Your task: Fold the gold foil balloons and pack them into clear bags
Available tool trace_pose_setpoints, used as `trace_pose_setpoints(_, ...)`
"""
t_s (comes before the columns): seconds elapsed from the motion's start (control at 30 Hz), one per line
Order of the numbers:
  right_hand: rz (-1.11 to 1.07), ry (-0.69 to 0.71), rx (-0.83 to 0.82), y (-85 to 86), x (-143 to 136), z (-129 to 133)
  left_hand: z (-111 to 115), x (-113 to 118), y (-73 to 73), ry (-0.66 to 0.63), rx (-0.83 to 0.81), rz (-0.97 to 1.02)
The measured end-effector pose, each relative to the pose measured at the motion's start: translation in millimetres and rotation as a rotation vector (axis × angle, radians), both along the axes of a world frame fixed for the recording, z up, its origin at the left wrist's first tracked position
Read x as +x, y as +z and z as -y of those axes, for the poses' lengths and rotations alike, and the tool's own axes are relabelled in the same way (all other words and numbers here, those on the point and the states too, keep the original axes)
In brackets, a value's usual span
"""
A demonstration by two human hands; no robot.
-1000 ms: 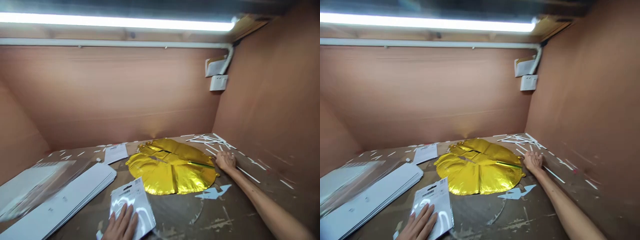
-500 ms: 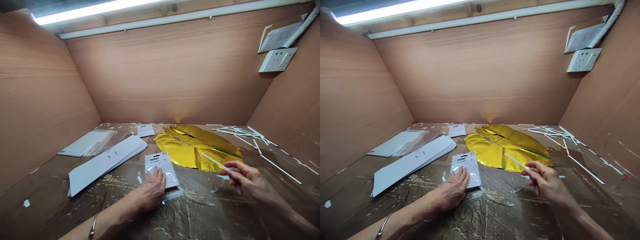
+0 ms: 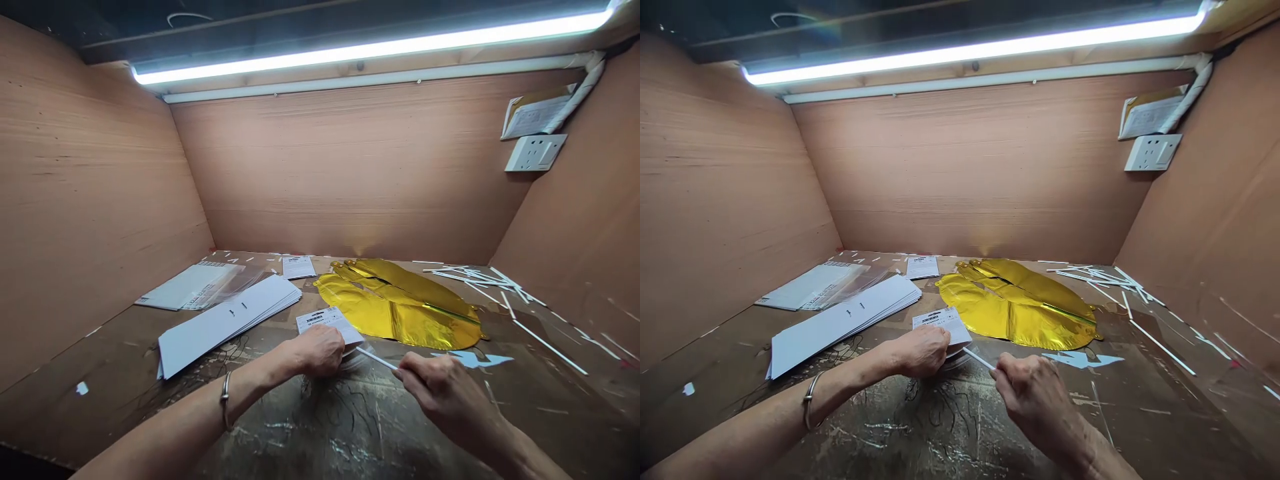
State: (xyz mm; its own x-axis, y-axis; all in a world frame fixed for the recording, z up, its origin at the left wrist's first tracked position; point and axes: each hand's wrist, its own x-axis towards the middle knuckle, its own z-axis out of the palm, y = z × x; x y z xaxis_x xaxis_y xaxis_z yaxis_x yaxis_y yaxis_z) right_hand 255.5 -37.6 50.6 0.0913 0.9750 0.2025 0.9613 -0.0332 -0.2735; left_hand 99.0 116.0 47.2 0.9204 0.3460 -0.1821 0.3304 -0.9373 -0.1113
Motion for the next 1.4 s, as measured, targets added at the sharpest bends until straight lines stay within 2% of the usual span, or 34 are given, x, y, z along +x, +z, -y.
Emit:
trace_pose_setpoints(0.23, 0.082, 0.012, 0.088, -5.4, -5.9, 2.9, 4.6, -1.4, 0.5, 0.014, 0.012, -0.002)
trace_pose_setpoints(0.4, 0.200, 0.020, 0.109, -23.7, -9.3, -21.7, 17.7, -0.6, 0.9, 0.000, -0.002, 0.025)
trace_pose_setpoints(0.57, 0.158, 0.103, 0.058, -39.5, -14.4, -42.4, 27.5, -3.0, -4.3, 0.003, -0.016, 0.023)
trace_pose_setpoints(0.67, 0.031, 0.153, 0.068, -32.9, -8.6, -35.8, 27.5, -5.8, -7.4, -0.018, -0.007, 0.013)
trace_pose_setpoints(0.8, -0.264, 0.214, 0.030, -21.7, 1.4, -26.4, 29.3, -7.1, -9.7, -0.042, 0.016, 0.001)
trace_pose_setpoints(0.9, -0.349, 0.095, 0.004, -29.0, -1.8, -30.5, 31.6, -6.8, -12.3, -0.046, 0.020, 0.026)
trace_pose_setpoints(0.97, -0.353, 0.010, 0.050, -39.1, -8.2, -36.5, 31.9, -7.5, -14.6, -0.040, 0.016, 0.046)
trace_pose_setpoints(1.03, -0.447, -0.019, 0.077, -48.5, -14.1, -42.1, 31.1, -10.1, -16.6, -0.034, -0.002, 0.048)
trace_pose_setpoints(1.1, -0.697, -0.003, -0.030, -54.4, -16.5, -45.4, 29.6, -14.1, -18.2, -0.032, -0.017, 0.055)
trace_pose_setpoints(1.17, -0.929, 0.038, -0.207, -57.1, -14.9, -46.1, 27.7, -18.0, -20.3, -0.017, -0.039, 0.079)
trace_pose_setpoints(1.23, -1.020, 0.066, -0.312, -58.4, -11.0, -44.7, 24.6, -19.8, -24.5, 0.020, -0.085, 0.157)
trace_pose_setpoints(1.3, -0.959, 0.113, -0.280, -59.5, -7.7, -42.2, 20.0, -18.7, -32.6, 0.079, -0.099, 0.272)
trace_pose_setpoints(1.4, -0.593, 0.235, -0.127, -62.0, -5.8, -37.7, 11.5, -14.3, -51.1, 0.168, -0.088, 0.338)
